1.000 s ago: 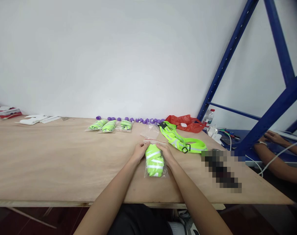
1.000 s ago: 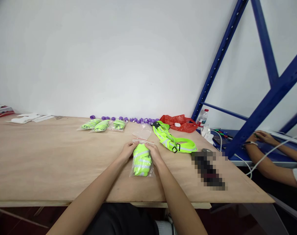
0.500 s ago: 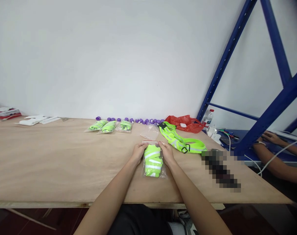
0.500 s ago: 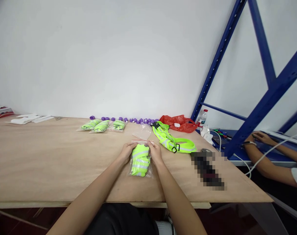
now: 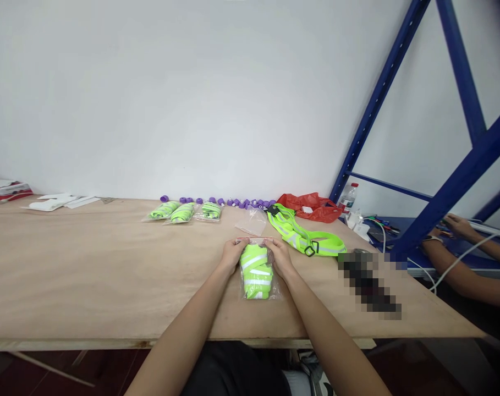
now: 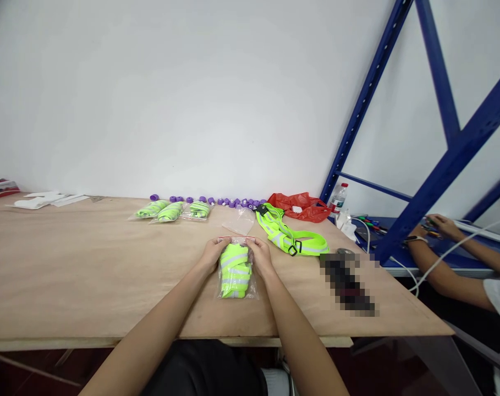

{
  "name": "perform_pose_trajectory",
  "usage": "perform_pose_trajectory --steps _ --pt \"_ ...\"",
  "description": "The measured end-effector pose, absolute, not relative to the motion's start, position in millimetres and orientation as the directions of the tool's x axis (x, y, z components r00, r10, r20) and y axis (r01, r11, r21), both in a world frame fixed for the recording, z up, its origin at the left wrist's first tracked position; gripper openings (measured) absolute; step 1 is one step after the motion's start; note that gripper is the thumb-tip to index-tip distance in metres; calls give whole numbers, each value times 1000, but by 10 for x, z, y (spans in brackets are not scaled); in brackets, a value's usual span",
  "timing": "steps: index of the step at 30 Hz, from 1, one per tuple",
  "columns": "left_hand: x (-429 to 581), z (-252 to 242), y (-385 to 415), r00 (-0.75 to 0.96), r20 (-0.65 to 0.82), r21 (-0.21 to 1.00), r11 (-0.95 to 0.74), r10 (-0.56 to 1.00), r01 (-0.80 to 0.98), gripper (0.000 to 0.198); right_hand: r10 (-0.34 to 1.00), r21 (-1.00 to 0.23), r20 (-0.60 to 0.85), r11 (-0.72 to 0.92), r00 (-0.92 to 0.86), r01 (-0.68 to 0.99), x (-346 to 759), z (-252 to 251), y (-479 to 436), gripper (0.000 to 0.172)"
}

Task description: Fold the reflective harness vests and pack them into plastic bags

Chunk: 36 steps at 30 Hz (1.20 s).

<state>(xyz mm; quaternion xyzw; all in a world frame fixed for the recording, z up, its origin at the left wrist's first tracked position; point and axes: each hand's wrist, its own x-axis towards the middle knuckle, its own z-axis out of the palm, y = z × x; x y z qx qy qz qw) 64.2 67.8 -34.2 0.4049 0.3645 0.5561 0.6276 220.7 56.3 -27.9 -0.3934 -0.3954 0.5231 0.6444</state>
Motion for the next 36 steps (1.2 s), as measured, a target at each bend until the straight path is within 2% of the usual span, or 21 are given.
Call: perform_pose_trajectory --steps 6,18,25,30,36 --pt "636 -314 655 184 1 904 78 983 -420 44 981 -920 105 157 161 -358 2207 -276 565 32" --pt "618 -353 676 204 -10 891 101 979 -443 41 983 -939 131 166 132 -302 2238 -254 534 37" --pt "615 -371 693 186 -28 900 105 982 -422 37 981 -946 150 179 125 -270 2254 -261 540 38" --pt "615 -339 688 145 -15 910 74 989 -408 35 976 -948 161 194 145 -254 2265 -245 536 32" --pt "635 -299 654 125 -7 908 59 992 -415 35 973 -934 140 191 183 -301 2234 -263 548 32"
